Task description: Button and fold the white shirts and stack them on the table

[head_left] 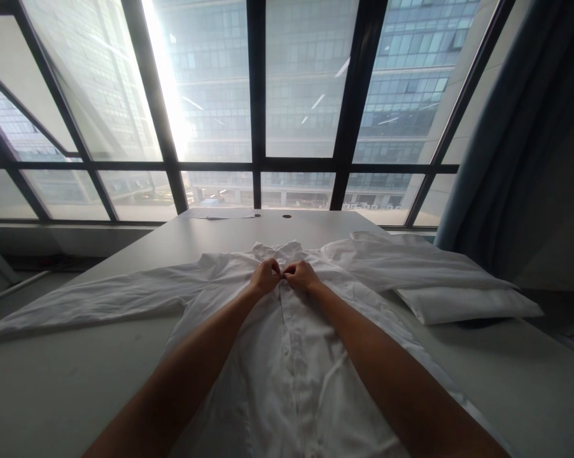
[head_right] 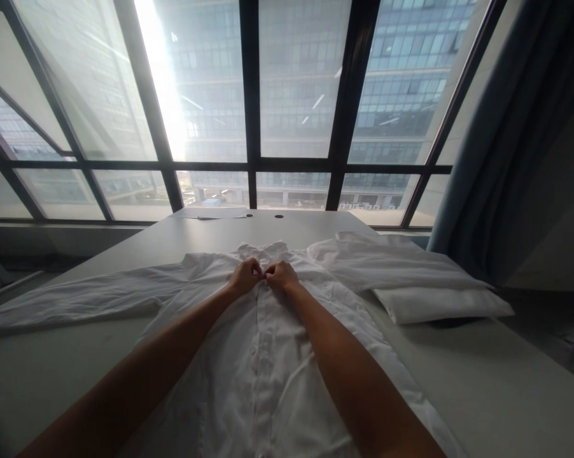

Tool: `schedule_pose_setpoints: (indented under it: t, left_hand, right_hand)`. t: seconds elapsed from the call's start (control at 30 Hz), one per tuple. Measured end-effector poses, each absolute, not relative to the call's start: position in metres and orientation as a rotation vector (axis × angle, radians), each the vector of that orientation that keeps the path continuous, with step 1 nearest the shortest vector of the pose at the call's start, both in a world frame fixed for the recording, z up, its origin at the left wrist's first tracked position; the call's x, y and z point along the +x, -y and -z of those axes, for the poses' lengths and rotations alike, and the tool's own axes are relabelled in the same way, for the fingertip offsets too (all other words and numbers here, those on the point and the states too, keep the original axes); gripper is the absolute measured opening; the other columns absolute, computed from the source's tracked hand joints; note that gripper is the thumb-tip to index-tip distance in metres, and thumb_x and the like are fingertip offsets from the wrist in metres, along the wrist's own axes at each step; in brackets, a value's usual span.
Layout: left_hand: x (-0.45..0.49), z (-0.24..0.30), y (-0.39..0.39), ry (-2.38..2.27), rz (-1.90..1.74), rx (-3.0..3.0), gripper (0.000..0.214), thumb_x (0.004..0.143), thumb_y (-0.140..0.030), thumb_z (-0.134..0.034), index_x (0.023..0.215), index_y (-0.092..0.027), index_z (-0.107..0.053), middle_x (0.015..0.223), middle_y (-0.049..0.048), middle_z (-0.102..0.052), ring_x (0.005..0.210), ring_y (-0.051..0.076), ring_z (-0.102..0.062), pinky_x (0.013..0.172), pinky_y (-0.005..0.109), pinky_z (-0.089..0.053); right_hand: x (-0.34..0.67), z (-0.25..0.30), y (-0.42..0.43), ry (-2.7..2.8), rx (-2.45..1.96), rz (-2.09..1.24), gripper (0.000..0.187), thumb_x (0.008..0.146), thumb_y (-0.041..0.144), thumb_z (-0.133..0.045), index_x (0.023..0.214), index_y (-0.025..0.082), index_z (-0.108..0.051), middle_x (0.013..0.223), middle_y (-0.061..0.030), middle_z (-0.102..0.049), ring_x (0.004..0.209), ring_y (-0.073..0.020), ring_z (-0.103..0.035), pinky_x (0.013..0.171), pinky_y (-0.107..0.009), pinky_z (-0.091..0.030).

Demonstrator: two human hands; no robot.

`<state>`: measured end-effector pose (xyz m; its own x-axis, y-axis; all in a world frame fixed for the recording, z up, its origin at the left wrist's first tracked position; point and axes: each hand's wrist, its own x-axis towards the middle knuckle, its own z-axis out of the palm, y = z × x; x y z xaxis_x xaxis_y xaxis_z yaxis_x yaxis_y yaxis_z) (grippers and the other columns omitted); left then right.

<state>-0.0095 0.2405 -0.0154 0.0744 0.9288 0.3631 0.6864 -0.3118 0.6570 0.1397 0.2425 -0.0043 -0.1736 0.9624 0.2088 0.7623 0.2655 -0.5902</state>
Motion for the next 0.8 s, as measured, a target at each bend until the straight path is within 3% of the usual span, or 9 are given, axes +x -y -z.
schedule_pose_setpoints:
  t: [0.23,0.43,0.63,0.8]
  left_hand:
    - [-0.009,0.007,-0.233,-1.724,-0.961,2.12,0.01,0.07,-0.013,-0.067,0.077,-0.018,-0.072,0.078,0.0033,-0.072,0.078,0.019,-0.064,0.07,0.027,-0.046]
    - [-0.011,0.003,-0.23,-1.686,-0.942,2.122,0.022,0.07,-0.01,-0.066,0.087,-0.019,-0.076,0.086,0.0047,-0.076,0.085,0.02,-0.068,0.076,0.028,-0.05]
    - [-0.014,0.004,-0.232,-1.657,-0.914,2.157,0.019,0.073,-0.013,-0.068,0.087,-0.02,-0.079,0.086,0.0055,-0.076,0.086,0.02,-0.069,0.08,0.029,-0.051]
    - [-0.014,0.008,-0.235,-1.661,-0.888,2.225,0.018,0.075,-0.015,-0.069,0.088,-0.021,-0.079,0.086,0.0065,-0.076,0.089,0.021,-0.068,0.087,0.03,-0.05]
  right_hand:
    - [0.14,0.002,-0.243,1.926,-1.589,-0.529,0.016,0.073,0.028,-0.065,0.073,0.018,-0.079,0.064,-0.0017,-0.07,0.067,-0.0149,-0.064,0.055,-0.02,-0.039]
    - [0.137,0.003,-0.246,1.917,-1.668,-0.495,0.034,0.074,0.048,-0.068,0.06,0.017,-0.073,0.053,-0.0023,-0.062,0.058,-0.0135,-0.058,0.048,-0.021,-0.03]
    - [0.142,0.008,-0.251,1.913,-1.624,-0.575,0.035,0.069,0.052,-0.073,0.071,0.018,-0.077,0.062,-0.0025,-0.067,0.066,-0.0158,-0.062,0.049,-0.02,-0.033]
    - [0.145,0.012,-0.252,1.957,-1.519,-0.6,0.024,0.071,0.041,-0.074,0.078,0.019,-0.079,0.072,-0.0024,-0.072,0.071,-0.0162,-0.065,0.055,-0.019,-0.038]
